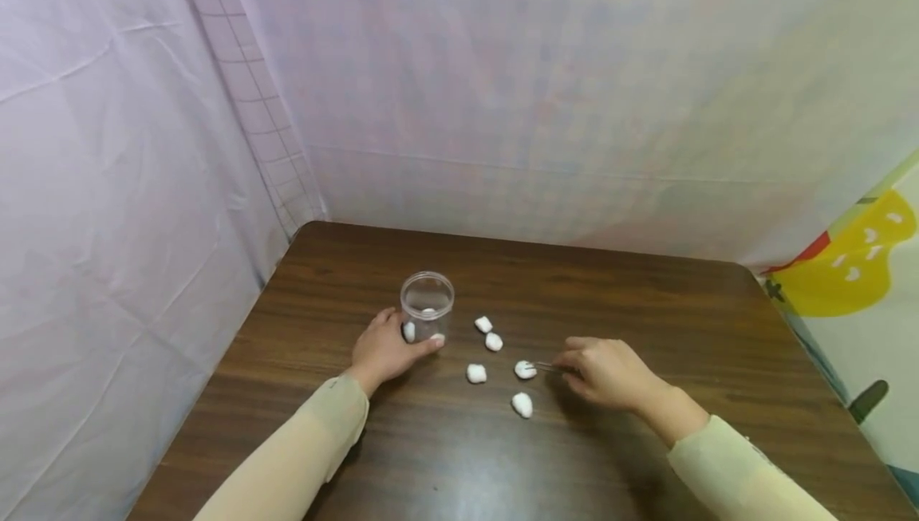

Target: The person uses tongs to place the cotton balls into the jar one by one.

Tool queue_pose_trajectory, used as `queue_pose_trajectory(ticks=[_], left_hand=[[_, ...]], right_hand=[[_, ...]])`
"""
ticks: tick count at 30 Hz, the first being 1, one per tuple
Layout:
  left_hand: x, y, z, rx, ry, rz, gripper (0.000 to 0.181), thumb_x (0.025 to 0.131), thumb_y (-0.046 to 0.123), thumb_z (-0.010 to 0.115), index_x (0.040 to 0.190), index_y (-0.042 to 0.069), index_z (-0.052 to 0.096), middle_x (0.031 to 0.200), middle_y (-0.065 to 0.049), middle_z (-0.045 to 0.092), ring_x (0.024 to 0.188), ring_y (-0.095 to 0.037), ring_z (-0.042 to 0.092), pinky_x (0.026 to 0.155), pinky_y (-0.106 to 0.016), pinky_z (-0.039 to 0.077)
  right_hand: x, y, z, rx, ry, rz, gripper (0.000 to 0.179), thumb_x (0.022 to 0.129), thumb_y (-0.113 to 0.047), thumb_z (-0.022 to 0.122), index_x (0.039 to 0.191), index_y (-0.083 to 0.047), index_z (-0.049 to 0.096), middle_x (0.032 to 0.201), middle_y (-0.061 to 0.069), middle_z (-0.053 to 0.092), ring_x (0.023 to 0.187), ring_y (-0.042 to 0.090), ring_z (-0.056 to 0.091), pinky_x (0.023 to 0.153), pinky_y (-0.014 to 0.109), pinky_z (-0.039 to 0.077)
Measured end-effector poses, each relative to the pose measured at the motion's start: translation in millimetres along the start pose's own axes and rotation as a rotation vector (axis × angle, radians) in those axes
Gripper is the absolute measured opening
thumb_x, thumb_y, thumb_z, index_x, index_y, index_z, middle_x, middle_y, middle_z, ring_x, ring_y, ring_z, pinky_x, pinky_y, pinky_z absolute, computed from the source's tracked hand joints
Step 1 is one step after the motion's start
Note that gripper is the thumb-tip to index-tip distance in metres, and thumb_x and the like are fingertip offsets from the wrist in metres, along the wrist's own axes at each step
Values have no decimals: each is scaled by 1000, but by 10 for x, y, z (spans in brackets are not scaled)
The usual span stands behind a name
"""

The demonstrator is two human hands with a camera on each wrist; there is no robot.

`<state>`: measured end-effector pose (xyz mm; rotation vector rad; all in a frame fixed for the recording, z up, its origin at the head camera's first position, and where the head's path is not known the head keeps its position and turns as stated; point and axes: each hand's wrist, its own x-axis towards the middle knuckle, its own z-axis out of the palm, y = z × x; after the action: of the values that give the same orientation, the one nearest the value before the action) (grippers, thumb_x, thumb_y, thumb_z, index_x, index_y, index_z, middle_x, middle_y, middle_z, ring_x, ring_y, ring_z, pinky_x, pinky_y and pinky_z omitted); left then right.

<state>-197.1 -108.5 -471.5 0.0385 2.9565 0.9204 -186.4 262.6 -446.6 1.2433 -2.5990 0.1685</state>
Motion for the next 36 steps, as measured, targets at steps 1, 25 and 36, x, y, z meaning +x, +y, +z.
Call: queue_pose_trajectory(ticks=[1, 25, 36], left_hand=[[-3, 2, -2, 2, 0, -1, 92, 79, 71, 69, 145, 10, 52, 148, -21, 44, 134, -40, 42, 105, -58, 36], [-10, 19, -17, -5, 2, -1, 92, 79, 69, 70, 145, 9, 51, 147, -21, 45, 134, -39, 42, 105, -56, 37], [4, 0, -6, 0, -3, -6, 92, 79, 70, 69, 146, 10, 50, 149, -21, 43, 135, -39, 41, 106, -57, 36]], right_hand=[[2, -4, 7, 2, -9, 3, 17, 75, -15, 79, 92, -15, 77, 77, -11, 50, 55, 1, 40, 44, 27, 42], [27, 8, 123, -2, -36, 8, 16, 75, -17, 79, 92, -17, 77, 77, -10, 50, 56, 5, 47, 46, 33, 46], [39, 15, 167, -33, -4, 9, 15, 75, -18, 78, 90, -19, 77, 80, -8, 53, 57, 12, 54, 43, 34, 45]])
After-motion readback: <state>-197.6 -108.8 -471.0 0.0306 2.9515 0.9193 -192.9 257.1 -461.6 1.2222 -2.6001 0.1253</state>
